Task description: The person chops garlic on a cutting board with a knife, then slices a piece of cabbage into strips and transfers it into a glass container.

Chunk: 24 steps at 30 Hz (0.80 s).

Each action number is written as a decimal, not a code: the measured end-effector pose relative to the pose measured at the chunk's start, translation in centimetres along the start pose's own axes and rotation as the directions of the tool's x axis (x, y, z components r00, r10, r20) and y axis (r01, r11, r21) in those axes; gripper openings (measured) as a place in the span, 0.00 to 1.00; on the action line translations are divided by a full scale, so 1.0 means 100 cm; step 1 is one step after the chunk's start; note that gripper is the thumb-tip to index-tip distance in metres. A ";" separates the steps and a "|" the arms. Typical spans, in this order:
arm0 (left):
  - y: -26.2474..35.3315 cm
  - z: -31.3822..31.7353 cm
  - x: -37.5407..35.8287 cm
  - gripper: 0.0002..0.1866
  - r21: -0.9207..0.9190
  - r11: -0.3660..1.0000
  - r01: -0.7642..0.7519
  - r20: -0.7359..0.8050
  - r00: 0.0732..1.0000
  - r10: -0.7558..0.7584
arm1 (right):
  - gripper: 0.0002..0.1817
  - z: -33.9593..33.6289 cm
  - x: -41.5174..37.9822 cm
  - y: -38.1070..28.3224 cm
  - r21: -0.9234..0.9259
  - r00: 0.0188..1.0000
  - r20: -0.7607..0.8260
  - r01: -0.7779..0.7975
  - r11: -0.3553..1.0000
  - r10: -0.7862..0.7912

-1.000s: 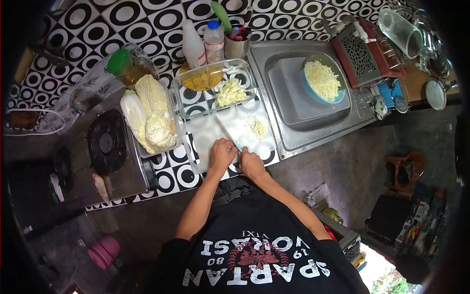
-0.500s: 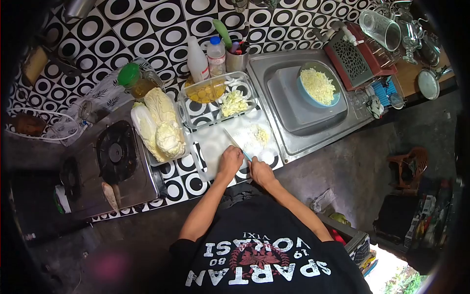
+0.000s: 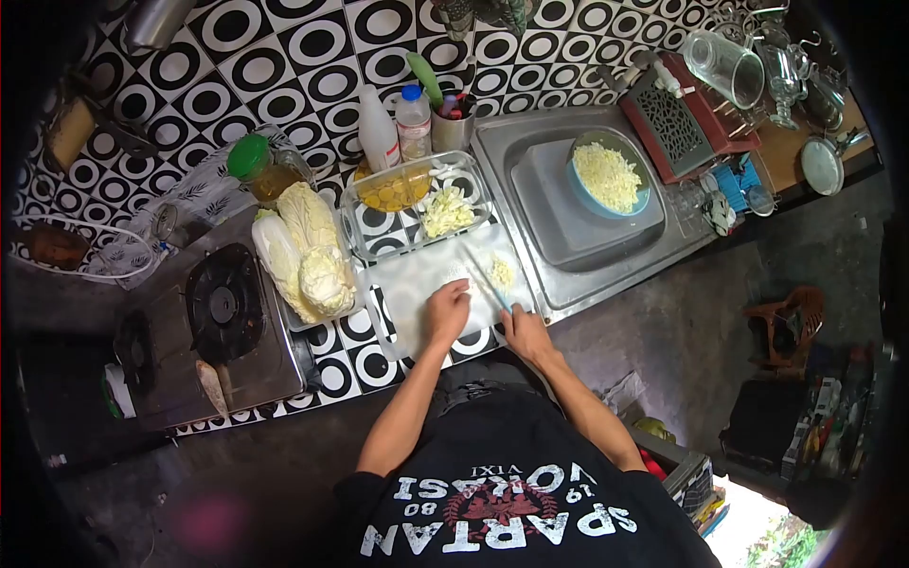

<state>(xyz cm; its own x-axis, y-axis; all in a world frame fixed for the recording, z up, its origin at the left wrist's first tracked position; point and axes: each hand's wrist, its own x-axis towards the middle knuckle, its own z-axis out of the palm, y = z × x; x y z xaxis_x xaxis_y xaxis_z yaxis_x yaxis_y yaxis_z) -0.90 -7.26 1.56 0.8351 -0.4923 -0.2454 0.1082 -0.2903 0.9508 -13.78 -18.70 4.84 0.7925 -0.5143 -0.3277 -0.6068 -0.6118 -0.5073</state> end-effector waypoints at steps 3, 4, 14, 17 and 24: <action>-0.002 -0.036 -0.010 0.14 -0.079 0.994 0.078 -0.064 0.995 -0.083 | 0.20 -0.002 -0.008 -0.001 -0.038 0.984 0.172 0.055 0.998 -0.048; -0.006 -0.047 -0.015 0.14 -0.069 0.997 0.024 -0.107 0.994 -0.032 | 0.20 -0.003 -0.006 0.000 -0.043 0.976 0.212 0.070 0.997 -0.059; 0.013 -0.075 -0.096 0.12 0.048 0.961 0.272 -0.369 0.899 -0.236 | 0.20 -0.036 0.020 0.017 0.006 0.979 0.204 0.018 1.000 -0.019; 0.021 -0.055 -0.096 0.10 0.147 0.972 0.182 -0.382 0.917 -0.114 | 0.22 -0.050 0.015 0.014 0.024 0.968 0.252 -0.004 1.000 -0.003; 0.077 0.005 -0.056 0.16 0.589 0.760 -0.274 -0.045 0.928 0.369 | 0.18 -0.066 0.014 0.026 -0.029 0.978 0.034 0.206 0.978 -0.205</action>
<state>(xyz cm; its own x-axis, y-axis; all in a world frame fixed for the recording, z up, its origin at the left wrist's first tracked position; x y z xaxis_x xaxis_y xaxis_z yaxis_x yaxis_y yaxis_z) -5.03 -7.15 10.20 0.8394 -0.5273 0.1319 -0.4642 -0.5691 0.6787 -14.66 -24.90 8.32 0.9017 -0.3571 -0.2439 -0.4321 -0.7218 -0.5406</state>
